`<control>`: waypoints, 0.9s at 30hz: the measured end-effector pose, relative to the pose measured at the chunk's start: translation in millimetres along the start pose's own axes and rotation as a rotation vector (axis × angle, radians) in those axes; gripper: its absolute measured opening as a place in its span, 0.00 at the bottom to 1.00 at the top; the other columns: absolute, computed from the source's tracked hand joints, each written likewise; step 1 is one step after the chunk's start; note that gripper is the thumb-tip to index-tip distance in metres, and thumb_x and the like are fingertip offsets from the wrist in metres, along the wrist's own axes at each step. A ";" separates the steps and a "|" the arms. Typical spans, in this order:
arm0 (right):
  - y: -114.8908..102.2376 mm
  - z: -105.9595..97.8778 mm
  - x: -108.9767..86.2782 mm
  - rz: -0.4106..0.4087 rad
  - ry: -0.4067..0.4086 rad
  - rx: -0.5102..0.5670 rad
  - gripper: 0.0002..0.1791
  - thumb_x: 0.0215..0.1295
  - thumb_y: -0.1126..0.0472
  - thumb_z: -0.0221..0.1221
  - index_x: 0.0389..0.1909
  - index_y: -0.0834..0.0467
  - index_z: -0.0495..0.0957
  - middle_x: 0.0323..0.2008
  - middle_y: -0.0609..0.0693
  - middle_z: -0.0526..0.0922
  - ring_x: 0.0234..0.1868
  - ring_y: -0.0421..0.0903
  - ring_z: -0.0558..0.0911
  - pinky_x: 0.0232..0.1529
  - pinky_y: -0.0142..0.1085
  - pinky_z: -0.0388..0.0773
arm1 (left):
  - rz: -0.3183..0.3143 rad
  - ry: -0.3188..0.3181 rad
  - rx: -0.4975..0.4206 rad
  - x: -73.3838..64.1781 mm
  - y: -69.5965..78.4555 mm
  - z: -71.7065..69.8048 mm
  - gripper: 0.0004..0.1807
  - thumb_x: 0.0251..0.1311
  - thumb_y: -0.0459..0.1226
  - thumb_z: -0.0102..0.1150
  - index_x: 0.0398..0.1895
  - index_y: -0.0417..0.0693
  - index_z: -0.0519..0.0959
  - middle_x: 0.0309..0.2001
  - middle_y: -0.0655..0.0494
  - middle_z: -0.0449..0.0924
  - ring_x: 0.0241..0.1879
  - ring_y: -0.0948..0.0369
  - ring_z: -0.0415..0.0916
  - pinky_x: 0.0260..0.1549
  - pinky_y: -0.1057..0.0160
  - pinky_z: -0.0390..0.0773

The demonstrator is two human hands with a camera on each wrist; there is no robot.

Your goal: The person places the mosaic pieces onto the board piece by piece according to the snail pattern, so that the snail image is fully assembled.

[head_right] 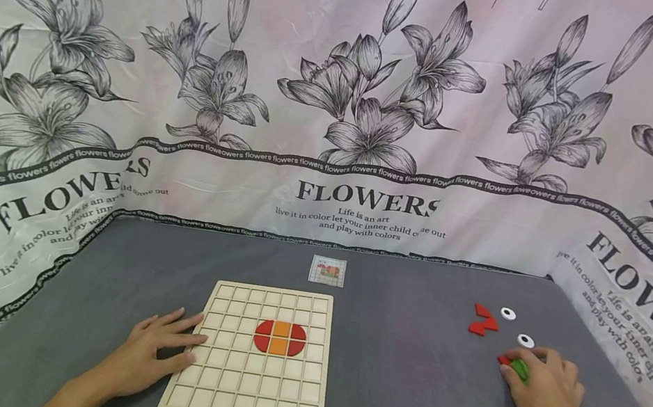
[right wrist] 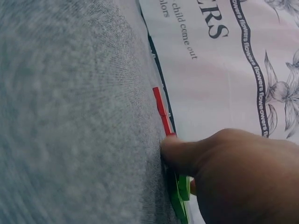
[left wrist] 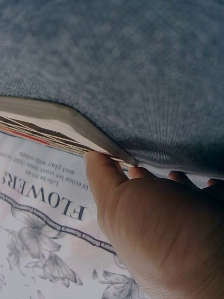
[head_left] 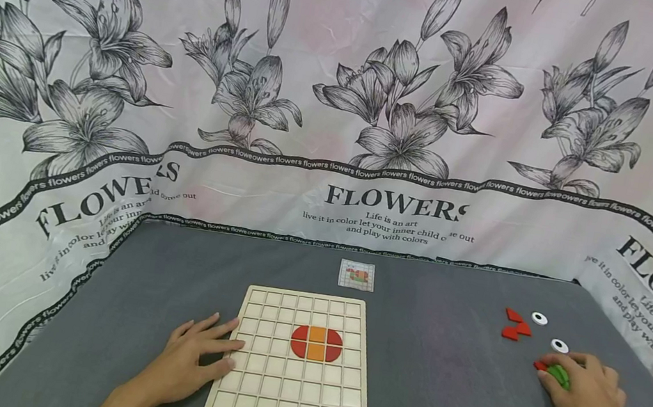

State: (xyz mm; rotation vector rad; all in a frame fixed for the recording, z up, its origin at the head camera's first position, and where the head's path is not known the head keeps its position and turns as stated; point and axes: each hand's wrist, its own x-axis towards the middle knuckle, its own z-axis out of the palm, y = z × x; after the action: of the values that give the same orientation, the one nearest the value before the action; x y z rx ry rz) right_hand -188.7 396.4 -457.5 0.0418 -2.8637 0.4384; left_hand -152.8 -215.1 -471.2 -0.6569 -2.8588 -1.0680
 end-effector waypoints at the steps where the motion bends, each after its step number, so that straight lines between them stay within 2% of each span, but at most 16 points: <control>1: -0.6 0.0 0.2 -0.011 0.012 -0.001 0.14 0.66 0.52 0.61 0.44 0.59 0.81 0.49 0.70 0.66 0.45 0.73 0.61 0.32 0.62 0.59 | 0.001 0.001 0.001 0.0 0.0 -0.3 0.21 0.65 0.52 0.57 0.57 0.57 0.81 0.68 0.53 0.65 0.69 0.40 0.50 0.58 0.30 0.39; 5: -4.6 0.9 0.8 -0.097 0.085 0.002 0.15 0.65 0.50 0.62 0.42 0.58 0.82 0.44 0.66 0.74 0.44 0.70 0.66 0.29 0.60 0.61 | 0.001 0.002 0.004 -0.2 0.1 -1.4 0.21 0.65 0.53 0.57 0.57 0.58 0.81 0.68 0.54 0.65 0.69 0.40 0.51 0.58 0.30 0.39; 9: -12.5 2.4 1.7 -0.177 0.132 0.045 0.12 0.62 0.53 0.65 0.41 0.57 0.83 0.42 0.64 0.79 0.43 0.65 0.69 0.29 0.59 0.60 | -0.004 0.004 0.003 -0.5 0.0 -2.0 0.21 0.65 0.53 0.57 0.57 0.58 0.81 0.68 0.54 0.65 0.70 0.41 0.50 0.59 0.30 0.38; 14: -33.2 4.2 2.5 -0.273 0.193 0.108 0.12 0.56 0.59 0.70 0.39 0.58 0.84 0.41 0.60 0.82 0.40 0.59 0.72 0.32 0.59 0.61 | -0.012 -0.003 -0.003 0.0 -0.4 -2.6 0.22 0.65 0.54 0.56 0.57 0.58 0.81 0.69 0.54 0.64 0.70 0.41 0.50 0.59 0.31 0.38; 17: -49.1 4.9 3.3 -0.372 0.276 0.117 0.15 0.46 0.62 0.74 0.36 0.58 0.84 0.36 0.55 0.83 0.37 0.55 0.74 0.31 0.56 0.66 | -0.014 -0.007 -0.004 0.3 -0.5 -2.4 0.22 0.65 0.54 0.56 0.57 0.58 0.81 0.69 0.54 0.64 0.70 0.41 0.50 0.59 0.31 0.37; 20: -65.4 4.8 4.2 -0.476 0.343 0.131 0.18 0.38 0.65 0.76 0.34 0.57 0.85 0.32 0.48 0.81 0.33 0.49 0.73 0.30 0.45 0.68 | -0.011 -0.005 -0.005 0.3 -0.8 -1.8 0.22 0.65 0.54 0.56 0.57 0.58 0.81 0.69 0.54 0.64 0.70 0.41 0.50 0.59 0.30 0.38; 23: -81.9 2.9 4.5 -0.555 0.379 0.161 0.19 0.34 0.67 0.77 0.33 0.57 0.85 0.29 0.41 0.79 0.33 0.44 0.72 0.32 0.38 0.66 | -0.008 -0.003 -0.004 0.2 -1.5 -1.0 0.22 0.65 0.54 0.56 0.57 0.58 0.81 0.69 0.54 0.64 0.70 0.41 0.50 0.59 0.30 0.38; 27: -103.2 -0.4 1.3 -0.598 0.392 0.216 0.20 0.33 0.67 0.77 0.33 0.55 0.85 0.28 0.37 0.77 0.35 0.41 0.71 0.32 0.39 0.62 | -0.012 -0.005 -0.004 -0.2 -2.4 0.4 0.22 0.65 0.54 0.56 0.57 0.58 0.81 0.68 0.54 0.64 0.70 0.41 0.50 0.59 0.30 0.39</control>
State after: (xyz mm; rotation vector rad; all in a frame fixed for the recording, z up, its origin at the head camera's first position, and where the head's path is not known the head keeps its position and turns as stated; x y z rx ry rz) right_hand -183.3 298.0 -426.7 0.7373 -2.2606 0.5471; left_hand -153.5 -216.6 -473.0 -0.6442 -2.8689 -1.0761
